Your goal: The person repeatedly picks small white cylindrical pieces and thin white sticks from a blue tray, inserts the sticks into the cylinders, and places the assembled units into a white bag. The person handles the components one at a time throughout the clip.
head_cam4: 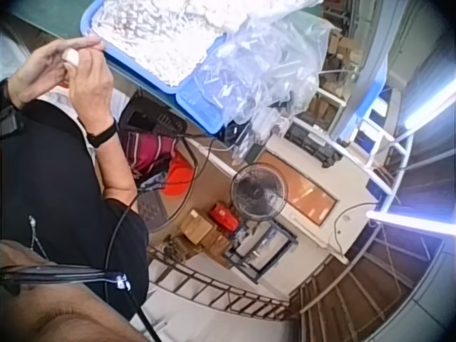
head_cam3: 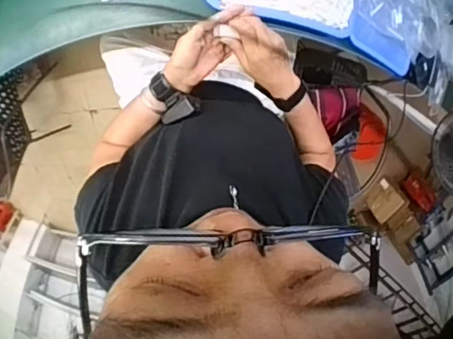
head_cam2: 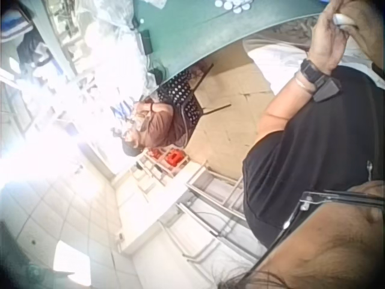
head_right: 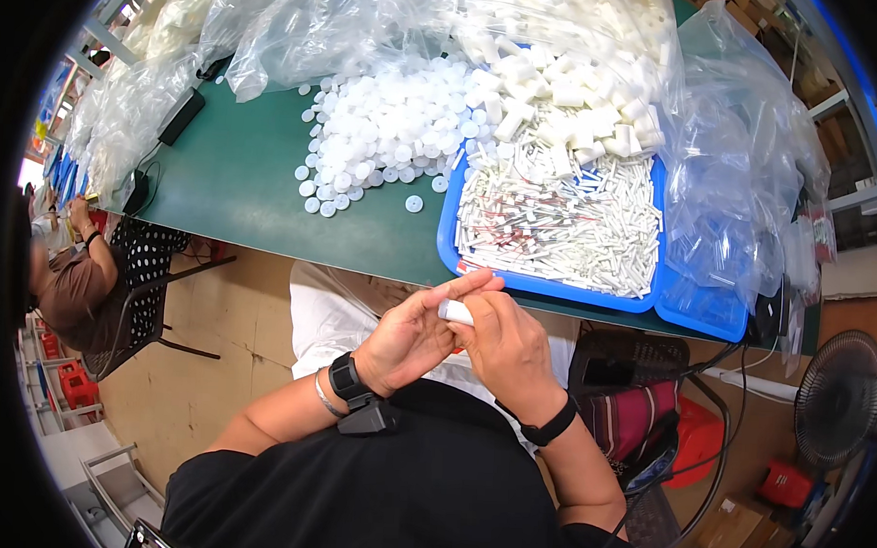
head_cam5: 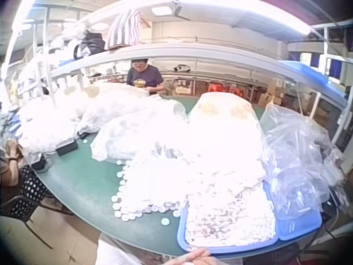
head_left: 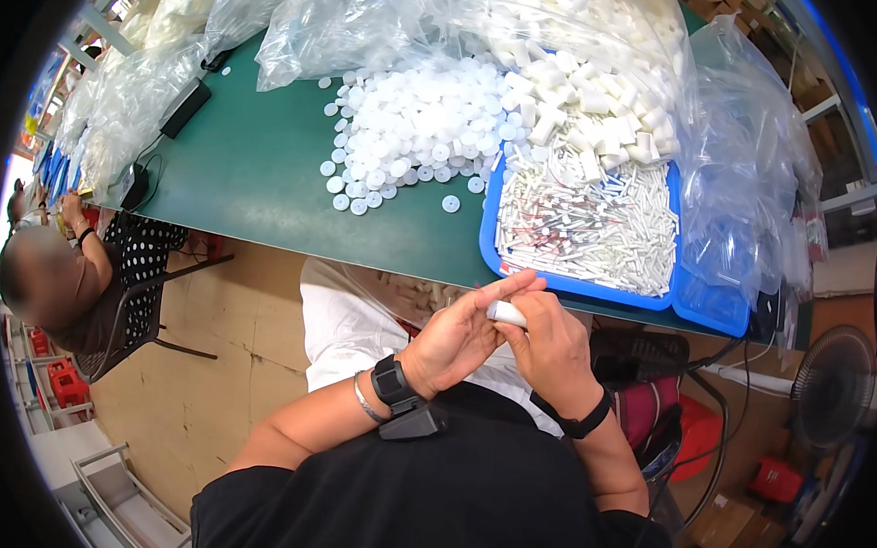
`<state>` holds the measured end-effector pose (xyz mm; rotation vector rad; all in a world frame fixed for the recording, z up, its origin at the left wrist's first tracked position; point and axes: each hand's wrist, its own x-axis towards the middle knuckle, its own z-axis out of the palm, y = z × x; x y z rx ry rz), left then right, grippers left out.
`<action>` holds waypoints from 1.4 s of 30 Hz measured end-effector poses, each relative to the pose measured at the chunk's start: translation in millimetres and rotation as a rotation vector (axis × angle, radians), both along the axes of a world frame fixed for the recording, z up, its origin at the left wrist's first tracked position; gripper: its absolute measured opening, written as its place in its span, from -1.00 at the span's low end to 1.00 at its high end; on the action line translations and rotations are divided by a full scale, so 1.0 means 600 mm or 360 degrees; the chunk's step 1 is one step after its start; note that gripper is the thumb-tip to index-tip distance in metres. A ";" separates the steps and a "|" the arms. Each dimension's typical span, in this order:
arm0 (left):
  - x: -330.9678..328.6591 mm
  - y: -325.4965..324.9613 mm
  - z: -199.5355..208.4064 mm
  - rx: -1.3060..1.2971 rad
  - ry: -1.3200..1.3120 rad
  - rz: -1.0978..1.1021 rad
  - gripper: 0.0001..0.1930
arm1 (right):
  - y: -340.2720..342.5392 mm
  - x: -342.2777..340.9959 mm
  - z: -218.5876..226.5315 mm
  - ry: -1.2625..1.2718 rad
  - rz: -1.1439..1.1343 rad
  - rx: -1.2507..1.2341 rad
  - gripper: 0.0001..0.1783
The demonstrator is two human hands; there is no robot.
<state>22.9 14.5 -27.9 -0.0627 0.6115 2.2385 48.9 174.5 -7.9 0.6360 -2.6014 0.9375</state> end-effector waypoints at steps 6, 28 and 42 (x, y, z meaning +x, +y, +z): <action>0.026 0.004 -0.005 0.0302 -0.0263 0.0090 -0.57 | 0.003 0.000 -0.005 0.0113 0.0154 0.0111 -0.65; 0.030 0.004 -0.009 -0.0034 0.0246 0.0270 -0.36 | -0.063 0.019 -0.019 -0.0543 -0.0130 -0.0436 -0.79; 0.045 -0.013 -0.030 -0.0289 0.0115 0.0326 -0.58 | -0.019 0.005 -0.051 -0.2153 0.0371 -0.1428 -0.65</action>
